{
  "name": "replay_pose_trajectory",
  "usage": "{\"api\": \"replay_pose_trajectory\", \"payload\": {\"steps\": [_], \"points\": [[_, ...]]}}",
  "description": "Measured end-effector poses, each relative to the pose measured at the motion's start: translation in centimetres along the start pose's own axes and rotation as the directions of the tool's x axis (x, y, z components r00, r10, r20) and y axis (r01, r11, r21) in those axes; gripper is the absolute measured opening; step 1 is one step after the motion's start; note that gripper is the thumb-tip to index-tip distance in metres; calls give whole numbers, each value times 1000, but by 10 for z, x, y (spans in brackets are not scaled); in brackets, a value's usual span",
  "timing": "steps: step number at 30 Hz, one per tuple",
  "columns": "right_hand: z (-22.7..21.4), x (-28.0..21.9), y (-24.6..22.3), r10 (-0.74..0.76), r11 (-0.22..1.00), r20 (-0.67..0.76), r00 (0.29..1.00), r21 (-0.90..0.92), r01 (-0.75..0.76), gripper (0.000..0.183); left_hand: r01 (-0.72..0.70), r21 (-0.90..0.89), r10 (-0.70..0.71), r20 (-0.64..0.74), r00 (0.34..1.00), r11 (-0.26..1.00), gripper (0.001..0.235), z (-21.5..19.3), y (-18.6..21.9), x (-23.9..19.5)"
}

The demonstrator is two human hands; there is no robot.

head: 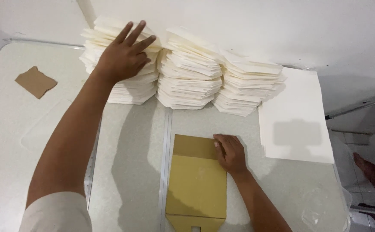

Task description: Folding individual white paper sheets into a triangular shape and placing them into a yellow cardboard template on a work table.

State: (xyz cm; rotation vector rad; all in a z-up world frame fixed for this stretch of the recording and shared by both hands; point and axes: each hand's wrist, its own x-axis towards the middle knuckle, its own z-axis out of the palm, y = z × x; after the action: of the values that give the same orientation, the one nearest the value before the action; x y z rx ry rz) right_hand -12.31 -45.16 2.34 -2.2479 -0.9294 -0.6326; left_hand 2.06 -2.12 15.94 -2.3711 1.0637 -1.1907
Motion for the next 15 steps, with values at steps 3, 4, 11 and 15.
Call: {"api": "replay_pose_trajectory", "payload": {"steps": [3,4,11,15], "points": [[-1,1,1,-5,1000,2,1000,14,5,23,-17,90,19,-26,999,996,35,-6,3,-1],[-1,1,0,-7,1000,3,1000,19,7,23,-34,81,39,-60,997,996,36,-9,5,-1],[2,-2,3,-9,999,3,1000,38,8,21,60,158,-61,5,998,986,38,15,26,4],[2,-4,6,-7,1000,-12,1000,20,7,20,207,6,-207,55,977,978,19,24,19,5]]}}
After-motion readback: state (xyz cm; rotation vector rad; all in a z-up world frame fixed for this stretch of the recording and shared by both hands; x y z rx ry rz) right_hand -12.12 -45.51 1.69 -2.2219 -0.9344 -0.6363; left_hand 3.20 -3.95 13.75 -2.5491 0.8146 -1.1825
